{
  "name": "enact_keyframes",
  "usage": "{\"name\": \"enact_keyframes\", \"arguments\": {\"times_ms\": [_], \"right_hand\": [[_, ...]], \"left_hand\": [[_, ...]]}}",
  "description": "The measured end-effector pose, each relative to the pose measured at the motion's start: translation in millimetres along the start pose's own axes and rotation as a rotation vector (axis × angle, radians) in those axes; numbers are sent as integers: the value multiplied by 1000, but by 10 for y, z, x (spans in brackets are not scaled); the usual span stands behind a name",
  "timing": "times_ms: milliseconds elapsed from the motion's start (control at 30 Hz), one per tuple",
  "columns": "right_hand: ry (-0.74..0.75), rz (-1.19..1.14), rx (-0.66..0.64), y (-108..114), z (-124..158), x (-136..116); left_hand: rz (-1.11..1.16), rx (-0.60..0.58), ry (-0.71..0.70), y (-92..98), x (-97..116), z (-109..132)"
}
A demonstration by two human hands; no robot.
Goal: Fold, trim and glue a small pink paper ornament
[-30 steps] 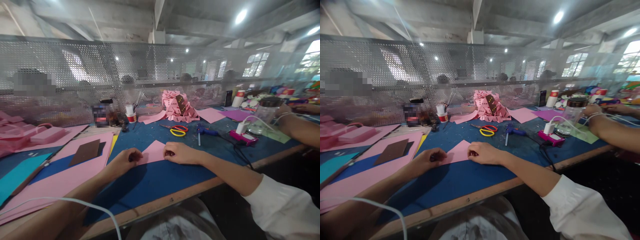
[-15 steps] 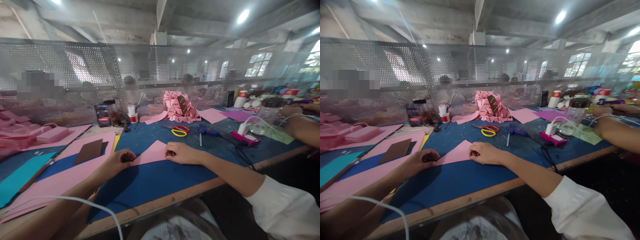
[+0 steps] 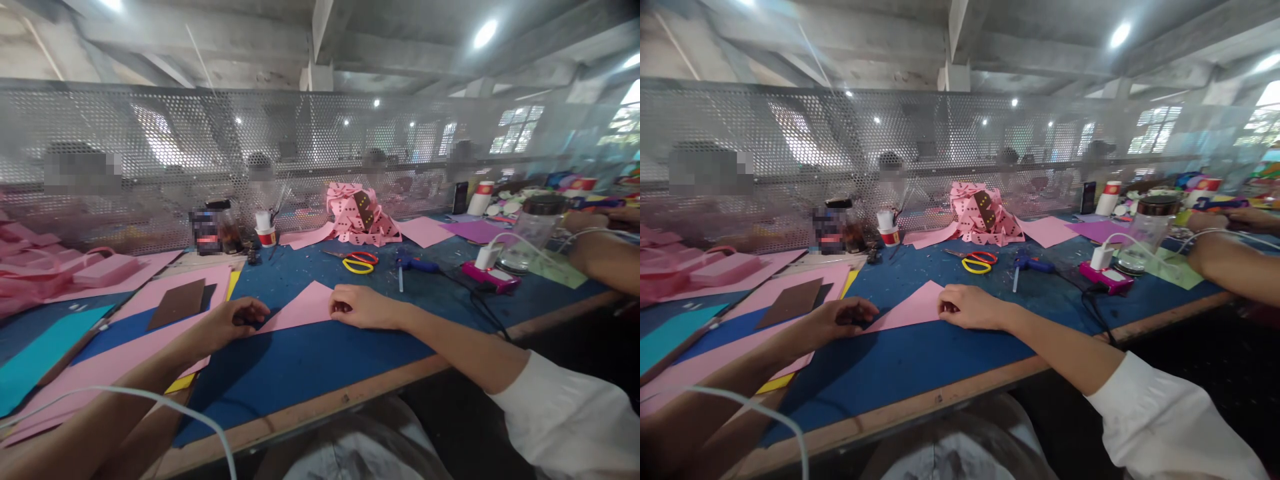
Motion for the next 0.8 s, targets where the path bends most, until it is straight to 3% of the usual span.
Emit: {"name": "enact_keyframes", "arguments": {"times_ms": [133,233,333,400,500,600,800], "right_hand": [[5,7,-1,9,1,-14],[23,23,0,16,-1,-33],[64,81,2,23,-2,-82],[95,140,9,33,6,-129],[124,218,26,52,30,-187],[139,274,32,53,55,-218],[152,361,34,14,49,-223]], "left_hand": [[17,-62,-14,34,-37,-1],[-18,-111,-19,-8,65,21],[-181,6,-53,-38,331,29],[-366,59,-162,-146,590,17],[-607,3,-351,-437,850,-18],[-757,-35,-417,-610,872,-56],[-876,6,-468,-646,870,-31]]}}
Point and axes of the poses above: each hand's wrist, its own z-axis away from the middle knuckle, its own y-axis out of the back of the hand, x = y × z, the point moved 8 cm from there along -z, towards the middle knuckle, and after that the axes turned 6 degrees about -x, right-handed, at the moved point
